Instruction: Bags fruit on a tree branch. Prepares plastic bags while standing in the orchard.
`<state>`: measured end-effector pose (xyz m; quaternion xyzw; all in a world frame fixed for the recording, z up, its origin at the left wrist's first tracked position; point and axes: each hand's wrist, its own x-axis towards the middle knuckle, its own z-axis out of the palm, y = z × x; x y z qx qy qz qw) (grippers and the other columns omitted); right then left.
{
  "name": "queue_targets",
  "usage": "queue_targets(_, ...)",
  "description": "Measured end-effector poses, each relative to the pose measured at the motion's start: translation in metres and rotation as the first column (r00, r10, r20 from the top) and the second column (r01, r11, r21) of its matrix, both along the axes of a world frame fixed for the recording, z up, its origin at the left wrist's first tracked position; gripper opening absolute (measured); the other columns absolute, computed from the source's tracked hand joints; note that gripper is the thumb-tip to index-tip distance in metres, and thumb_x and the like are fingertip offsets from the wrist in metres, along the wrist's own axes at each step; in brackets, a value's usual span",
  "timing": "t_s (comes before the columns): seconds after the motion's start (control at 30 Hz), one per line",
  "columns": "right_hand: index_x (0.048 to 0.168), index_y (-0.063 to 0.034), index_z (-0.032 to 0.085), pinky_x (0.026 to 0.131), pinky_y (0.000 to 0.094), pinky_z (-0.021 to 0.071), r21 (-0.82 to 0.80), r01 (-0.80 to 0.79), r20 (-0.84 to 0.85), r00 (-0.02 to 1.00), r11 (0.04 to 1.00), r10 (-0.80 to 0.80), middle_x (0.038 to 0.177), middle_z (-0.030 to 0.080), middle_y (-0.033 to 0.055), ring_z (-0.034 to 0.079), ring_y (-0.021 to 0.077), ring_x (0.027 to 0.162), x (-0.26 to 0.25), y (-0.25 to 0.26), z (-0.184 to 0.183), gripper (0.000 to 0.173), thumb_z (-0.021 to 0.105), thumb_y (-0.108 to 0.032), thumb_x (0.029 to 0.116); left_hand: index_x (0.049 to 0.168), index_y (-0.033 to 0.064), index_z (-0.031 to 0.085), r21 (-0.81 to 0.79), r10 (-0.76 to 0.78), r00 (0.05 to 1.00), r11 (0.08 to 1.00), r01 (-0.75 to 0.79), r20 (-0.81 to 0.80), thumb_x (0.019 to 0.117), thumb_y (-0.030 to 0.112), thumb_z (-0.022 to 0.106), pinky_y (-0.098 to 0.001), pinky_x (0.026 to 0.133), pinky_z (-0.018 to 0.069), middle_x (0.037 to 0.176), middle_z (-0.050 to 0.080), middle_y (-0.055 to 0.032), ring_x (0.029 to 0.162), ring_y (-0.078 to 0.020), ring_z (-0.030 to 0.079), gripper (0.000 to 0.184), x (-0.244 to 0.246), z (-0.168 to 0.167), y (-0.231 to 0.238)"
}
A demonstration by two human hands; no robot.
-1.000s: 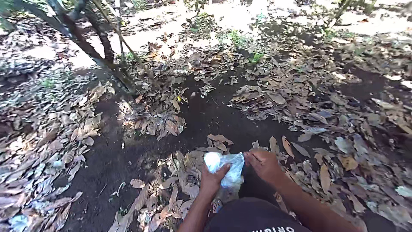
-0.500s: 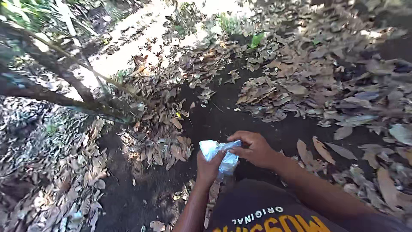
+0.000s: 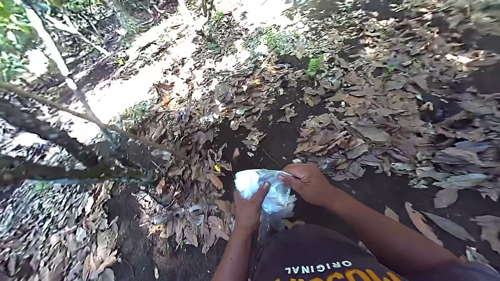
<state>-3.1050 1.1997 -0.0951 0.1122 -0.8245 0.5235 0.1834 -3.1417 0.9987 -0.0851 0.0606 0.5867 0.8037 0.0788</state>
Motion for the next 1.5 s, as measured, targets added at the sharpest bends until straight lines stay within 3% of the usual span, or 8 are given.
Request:
queue_targets(0.27, 0.103, -0.0075, 0.073, 0.070, 0.0268, 0.0585, -0.096, 0.176, 0.190, 0.969, 0.980, -0.156, 0.090, 0.072, 0.0016, 0.066, 0.0062, 0.073, -0.185, 0.036, 0.002, 0.016, 0.067, -0.021, 0.0965, 0.127, -0.0065, 0.051, 0.061, -0.052, 0.999, 0.997, 0.052, 0.002, 0.0887, 0.004, 0.074, -0.0417, 0.084, 0.0642, 0.100, 0.073, -0.0153, 0.089, -0.0224, 0.075, 0.046, -0.221, -0.018, 0.040)
queue_targets(0.43, 0.149, -0.0087, 0.050, 0.095, 0.0317, 0.0572, -0.293, 0.000, 0.304, 0.948, 0.956, 0.094, 0.124, 0.068, 0.0042, 0.067, 0.0112, 0.105, -0.273, 0.066, 0.025, 0.061, 0.072, -0.024, 0.0939, 0.129, -0.0077, 0.048, -0.162, -0.139, 0.986, 0.979, 0.122, -0.096, 0.0795, -0.001, 0.082, -0.0416, 0.085, 0.0645, 0.103, 0.072, -0.0155, 0.093, -0.0232, 0.074, 0.061, -0.318, -0.002, 0.069)
queue_targets(0.6, 0.106, -0.0076, 0.073, 0.079, 0.0267, 0.0553, -0.188, 0.046, 0.230, 0.973, 0.981, -0.001, 0.092, 0.071, 0.0013, 0.065, 0.0053, 0.083, -0.357, 0.098, 0.011, 0.018, 0.066, -0.023, 0.0985, 0.117, -0.0056, 0.056, -0.203, -0.193, 0.964, 0.967, 0.156, -0.180, 0.0777, -0.004, 0.081, -0.0379, 0.080, 0.0654, 0.093, 0.075, -0.0099, 0.085, -0.0186, 0.075, 0.047, -0.389, 0.002, 0.112)
queue_targets(0.77, 0.084, -0.0098, 0.066, 0.067, 0.0265, 0.0494, -0.139, 0.108, 0.181, 0.980, 0.984, -0.082, 0.077, 0.063, -0.0015, 0.058, 0.0052, 0.071, -0.445, 0.151, -0.011, 0.028, 0.076, -0.035, 0.0910, 0.120, -0.0054, 0.055, -0.204, -0.184, 0.968, 0.968, 0.148, -0.171, 0.0808, 0.001, 0.081, -0.0379, 0.083, 0.0650, 0.096, 0.075, -0.0099, 0.088, -0.0185, 0.075, 0.047, -0.470, -0.011, 0.157)
queue_targets(1.07, 0.098, -0.0082, 0.067, 0.070, 0.0321, 0.0602, -0.412, 0.240, 0.141, 0.970, 0.879, -0.199, 0.086, 0.070, 0.0010, 0.067, 0.0098, 0.075, -0.603, 0.274, -0.013, 0.009, 0.071, -0.016, 0.0949, 0.121, -0.0061, 0.055, -0.348, -0.067, 0.986, 0.937, 0.010, -0.154, 0.0824, 0.000, 0.080, -0.0393, 0.081, 0.0655, 0.095, 0.075, -0.0110, 0.086, -0.0199, 0.075, 0.046, -0.620, -0.013, 0.258)
queue_targets(1.23, 0.140, -0.0126, 0.059, 0.102, 0.0425, 0.0552, -0.183, -0.117, 0.235, 0.959, 0.976, 0.159, 0.128, 0.067, 0.0035, 0.065, 0.0145, 0.116, -0.673, 0.304, 0.014, 0.047, 0.069, -0.032, 0.0979, 0.115, -0.0051, 0.059, -0.432, -0.093, 0.973, 0.902, -0.007, -0.210, 0.0806, 0.000, 0.082, -0.0352, 0.082, 0.0652, 0.093, 0.076, -0.0071, 0.086, -0.0159, 0.075, 0.041, -0.667, -0.004, 0.275)
queue_targets(1.33, 0.106, -0.0144, 0.074, 0.087, 0.0360, 0.0554, -0.021, -0.253, 0.234, 0.939, 0.967, 0.251, 0.100, 0.072, -0.0016, 0.066, 0.0080, 0.096, -0.702, 0.302, 0.015, 0.022, 0.059, -0.029, 0.1033, 0.111, -0.0030, 0.063, -0.431, -0.141, 0.951, 0.902, 0.009, -0.277, 0.0796, 0.004, 0.083, -0.0342, 0.081, 0.0649, 0.093, 0.076, -0.0058, 0.085, -0.0149, 0.075, 0.037, -0.691, 0.002, 0.279)
queue_targets(1.5, 0.098, -0.0144, 0.073, 0.076, 0.0327, 0.0571, 0.033, -0.057, 0.166, 0.985, 0.998, 0.051, 0.087, 0.068, -0.0031, 0.065, 0.0063, 0.081, -0.727, 0.296, 0.025, 0.024, 0.057, -0.031, 0.1054, 0.117, -0.0058, 0.059, -0.194, -0.133, 0.971, 0.976, 0.094, -0.199, 0.0772, 0.010, 0.086, -0.0397, 0.085, 0.0635, 0.099, 0.074, -0.0131, 0.091, -0.0209, 0.074, 0.050, -0.730, -0.006, 0.262)
